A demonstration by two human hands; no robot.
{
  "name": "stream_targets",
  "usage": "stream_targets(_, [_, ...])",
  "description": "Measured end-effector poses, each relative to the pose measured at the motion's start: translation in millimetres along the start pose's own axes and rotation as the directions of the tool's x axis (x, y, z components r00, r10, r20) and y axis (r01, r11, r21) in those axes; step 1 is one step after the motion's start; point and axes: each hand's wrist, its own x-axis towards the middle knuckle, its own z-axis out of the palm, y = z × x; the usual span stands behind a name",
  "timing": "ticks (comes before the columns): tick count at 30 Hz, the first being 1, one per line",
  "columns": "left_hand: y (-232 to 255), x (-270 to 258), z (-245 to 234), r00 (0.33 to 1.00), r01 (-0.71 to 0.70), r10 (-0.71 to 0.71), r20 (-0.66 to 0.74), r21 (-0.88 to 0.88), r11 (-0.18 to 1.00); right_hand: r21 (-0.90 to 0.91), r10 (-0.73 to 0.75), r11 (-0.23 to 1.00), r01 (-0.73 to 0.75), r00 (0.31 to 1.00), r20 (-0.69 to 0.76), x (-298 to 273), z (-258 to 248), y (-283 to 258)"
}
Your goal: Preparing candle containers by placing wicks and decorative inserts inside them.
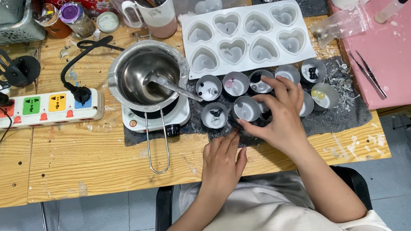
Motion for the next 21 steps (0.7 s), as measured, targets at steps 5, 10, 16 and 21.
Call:
stream_targets(5, [1,1,-6,1.0,-0.014,0.014,0.003,0.009,1.0,-0.015,-0.056,0.998,0.057,0.997,0.059,4,-7,-7])
stream_targets(10, [6,4,-17,1.0,0.006,-0.007,-0.023,-0.059,0.998,-0.046,-0.082,0.995,0.086,0.993,0.079,-3,0,-3])
stream_targets(16, [19,22,-34,0.998,-0.033,0.027,-0.05,-0.123,0.992,0.05,-0.066,0.997,0.064,0.996,0.057,7,-27,14])
stream_targets(21, [29,56,-42,0.999,0.004,-0.011,-0.042,-0.15,0.989,0.09,0.007,0.996,0.001,0.996,-0.092,32,-53,55])
